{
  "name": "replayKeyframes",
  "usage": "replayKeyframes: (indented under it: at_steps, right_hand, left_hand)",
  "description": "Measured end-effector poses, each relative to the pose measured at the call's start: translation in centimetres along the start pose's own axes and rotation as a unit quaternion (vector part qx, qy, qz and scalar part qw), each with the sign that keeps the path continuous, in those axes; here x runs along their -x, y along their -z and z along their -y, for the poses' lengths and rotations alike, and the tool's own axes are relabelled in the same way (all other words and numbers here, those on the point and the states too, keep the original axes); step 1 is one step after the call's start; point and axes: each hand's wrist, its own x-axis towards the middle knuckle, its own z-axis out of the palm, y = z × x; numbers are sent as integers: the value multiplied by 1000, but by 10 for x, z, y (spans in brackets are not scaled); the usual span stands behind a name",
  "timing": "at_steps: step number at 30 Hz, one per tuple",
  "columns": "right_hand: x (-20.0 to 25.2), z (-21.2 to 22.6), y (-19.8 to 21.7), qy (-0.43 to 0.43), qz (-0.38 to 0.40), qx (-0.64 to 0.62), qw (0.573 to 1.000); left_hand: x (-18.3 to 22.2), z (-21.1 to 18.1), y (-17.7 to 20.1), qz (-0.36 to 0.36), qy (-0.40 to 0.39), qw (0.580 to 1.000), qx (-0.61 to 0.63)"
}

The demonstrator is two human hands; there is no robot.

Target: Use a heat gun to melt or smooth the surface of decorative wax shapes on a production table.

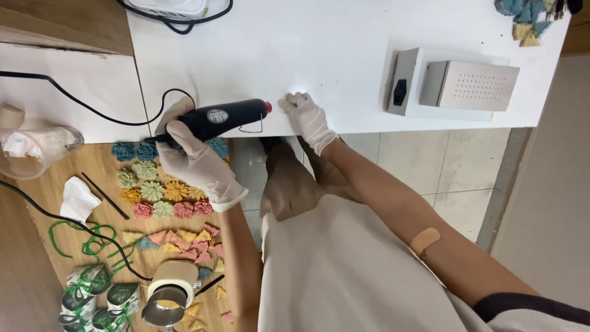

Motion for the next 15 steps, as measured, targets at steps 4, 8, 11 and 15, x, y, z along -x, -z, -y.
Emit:
replayKeyframes:
  at_steps: [4,8,11,15]
  right_hand:
    - [-70,38,29,5,-26,-64,998]
    - [-137,36,37,197,-70,143,967]
    - [-134,39,34,194,-85,57,976]
    - [-67,0,13,171,58,74,981]
  left_hand:
    - [2,3,4,-30,-15,999,35]
    - [2,0,-2,-74,-9,997,26]
    - [2,-8,-10,-84,0,996,-2]
    - [2,-11,-14,-96,16,995,-6]
